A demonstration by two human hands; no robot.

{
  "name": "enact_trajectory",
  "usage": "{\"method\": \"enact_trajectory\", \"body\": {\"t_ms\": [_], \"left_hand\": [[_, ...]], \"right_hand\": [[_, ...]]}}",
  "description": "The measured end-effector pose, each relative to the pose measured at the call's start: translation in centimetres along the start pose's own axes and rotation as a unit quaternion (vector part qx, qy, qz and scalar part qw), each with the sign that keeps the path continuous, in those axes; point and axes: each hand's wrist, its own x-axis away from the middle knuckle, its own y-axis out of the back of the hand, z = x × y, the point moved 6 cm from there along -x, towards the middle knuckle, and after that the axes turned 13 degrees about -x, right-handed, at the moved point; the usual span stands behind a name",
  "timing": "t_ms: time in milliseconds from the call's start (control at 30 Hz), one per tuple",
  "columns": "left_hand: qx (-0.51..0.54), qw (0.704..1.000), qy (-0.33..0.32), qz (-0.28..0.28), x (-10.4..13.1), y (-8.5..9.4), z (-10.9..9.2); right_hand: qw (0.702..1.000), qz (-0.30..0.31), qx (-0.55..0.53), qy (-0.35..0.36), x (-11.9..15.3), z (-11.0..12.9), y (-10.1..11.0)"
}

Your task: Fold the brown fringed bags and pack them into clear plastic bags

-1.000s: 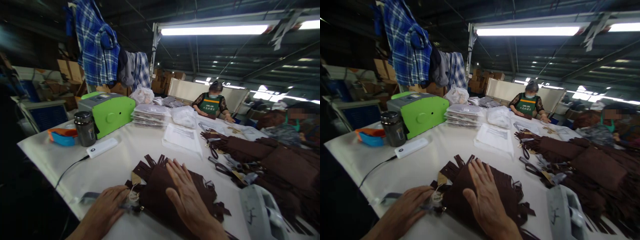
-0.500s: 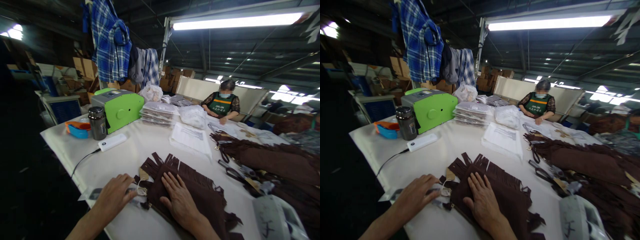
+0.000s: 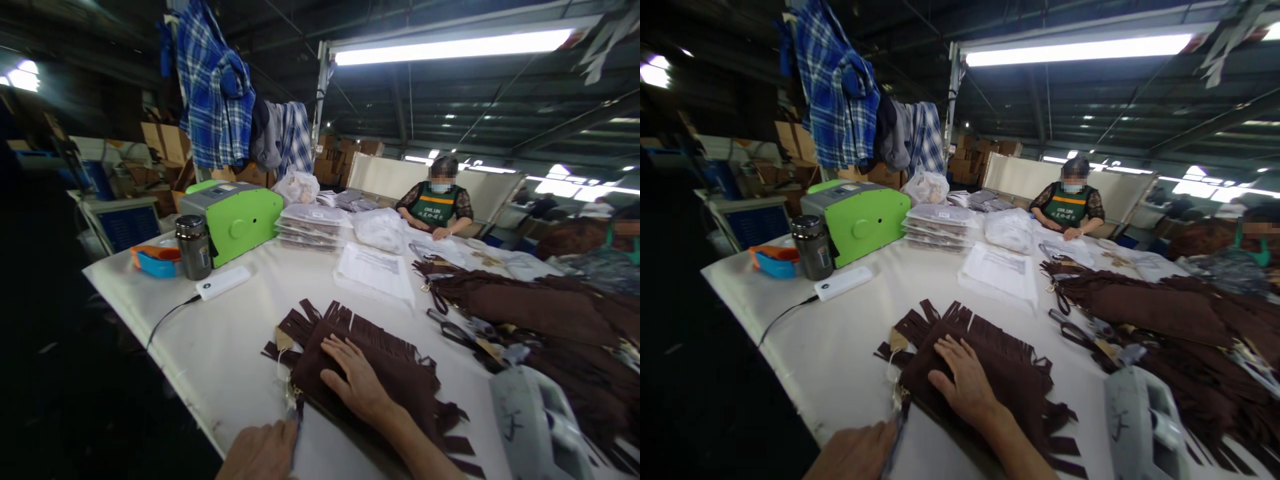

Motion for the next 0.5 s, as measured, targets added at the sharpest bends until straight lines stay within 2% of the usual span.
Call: {"method": "enact_trajectory", "body": {"t_ms": [100, 167, 267, 333, 367, 433, 467, 500], "left_hand": [[0.047, 0.998, -0.043, 0.011, -2.9, 1.6, -4.2], [0.076, 0.995, -0.060, 0.010, -4.5, 1.8, -6.3], [0.082, 0.994, -0.073, 0.011, -5.7, 1.5, -7.6], [0.086, 0.992, -0.095, 0.020, -5.3, 1.4, -6.8], [0.097, 0.990, -0.106, 0.015, -4.9, 1.8, -5.8], [0.125, 0.988, -0.090, -0.023, -3.9, 3.1, -2.4], [0.136, 0.988, -0.037, -0.069, -3.6, 4.1, 0.0], [0.121, 0.986, 0.054, -0.102, -3.3, 4.8, 2.8]], "right_hand": [[0.999, -0.014, -0.041, -0.003, 0.2, 0.1, 0.7], [0.999, 0.009, -0.038, -0.009, 0.5, 0.6, 0.6], [0.999, 0.051, 0.000, 0.002, 1.3, 1.6, 0.0], [0.997, 0.062, 0.033, 0.023, 1.9, 1.9, -0.7], [0.996, 0.063, 0.047, 0.035, 2.1, 1.9, -1.0], [0.994, 0.060, 0.071, 0.056, 2.5, 1.9, -1.7], [0.993, 0.058, 0.078, 0.064, 2.6, 1.8, -2.0], [0.993, 0.055, 0.082, 0.069, 2.6, 1.7, -2.2]]}}
